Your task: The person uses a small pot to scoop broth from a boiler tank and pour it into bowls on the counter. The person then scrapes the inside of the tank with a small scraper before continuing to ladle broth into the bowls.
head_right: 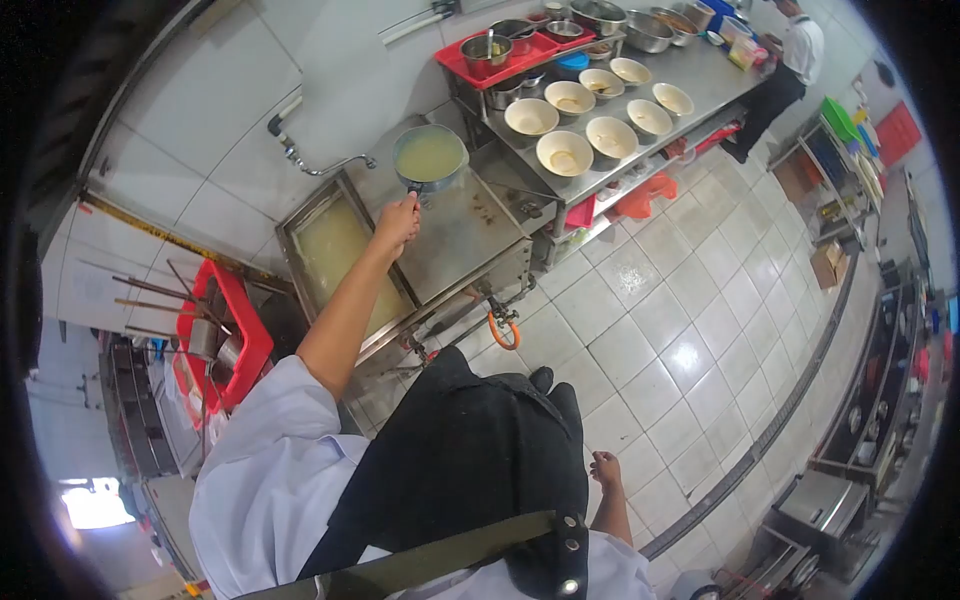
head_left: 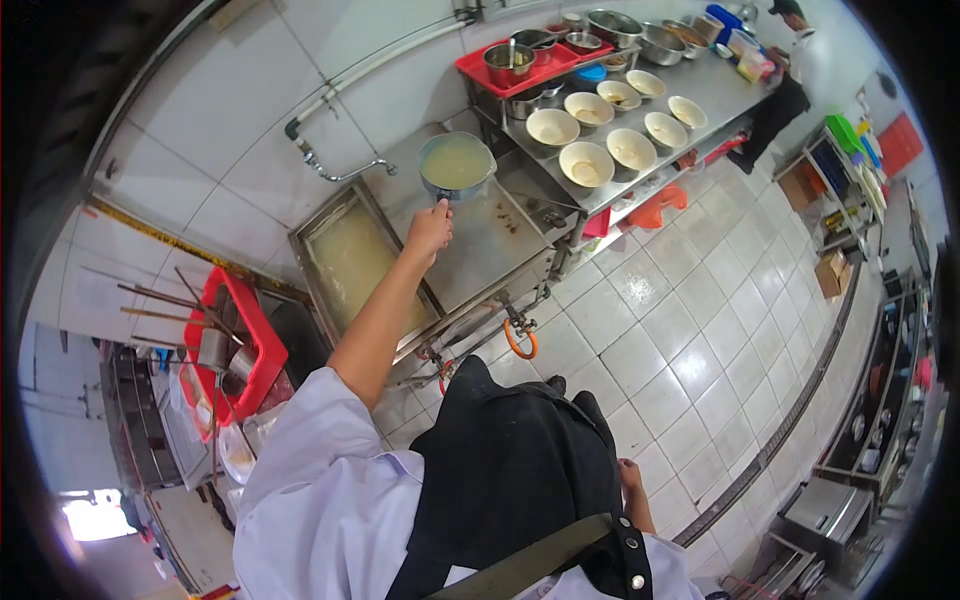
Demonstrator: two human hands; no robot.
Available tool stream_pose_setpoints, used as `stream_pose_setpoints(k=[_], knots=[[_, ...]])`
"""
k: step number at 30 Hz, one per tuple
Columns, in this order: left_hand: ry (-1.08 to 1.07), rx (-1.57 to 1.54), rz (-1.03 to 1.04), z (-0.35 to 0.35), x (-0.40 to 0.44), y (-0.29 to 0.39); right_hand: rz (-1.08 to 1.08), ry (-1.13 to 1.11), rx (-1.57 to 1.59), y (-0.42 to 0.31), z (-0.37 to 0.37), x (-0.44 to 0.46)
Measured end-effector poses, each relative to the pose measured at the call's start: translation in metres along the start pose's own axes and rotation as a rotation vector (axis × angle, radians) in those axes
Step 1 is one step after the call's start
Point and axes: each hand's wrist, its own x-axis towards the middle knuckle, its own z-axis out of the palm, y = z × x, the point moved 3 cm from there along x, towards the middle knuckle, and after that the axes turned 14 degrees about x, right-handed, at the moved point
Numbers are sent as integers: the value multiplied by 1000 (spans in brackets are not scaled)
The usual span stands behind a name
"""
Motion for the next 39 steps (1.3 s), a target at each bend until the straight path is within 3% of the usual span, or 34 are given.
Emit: stream_pose_setpoints(k=[14, 17, 19, 26, 28, 35, 39], knots=[[-47, 207, 19, 31, 87, 20, 16, 30, 162, 67, -1, -6], [2, 422, 23, 26, 94, 31, 36, 50, 172, 67, 0, -7], [85, 698, 143, 18, 119, 29, 71, 47, 181, 63, 1, -7], [235, 1125, 185, 5, 146, 49, 100, 67, 66, 32, 4, -17], [323, 1279, 248, 12, 115, 79, 94, 50, 88, 30, 3, -11], [304, 1407, 355, 15, 104, 109, 61, 7, -29, -29, 1, 27], [372, 1410, 415, 22, 105, 112, -119, -52, -192, -98, 12, 68]])
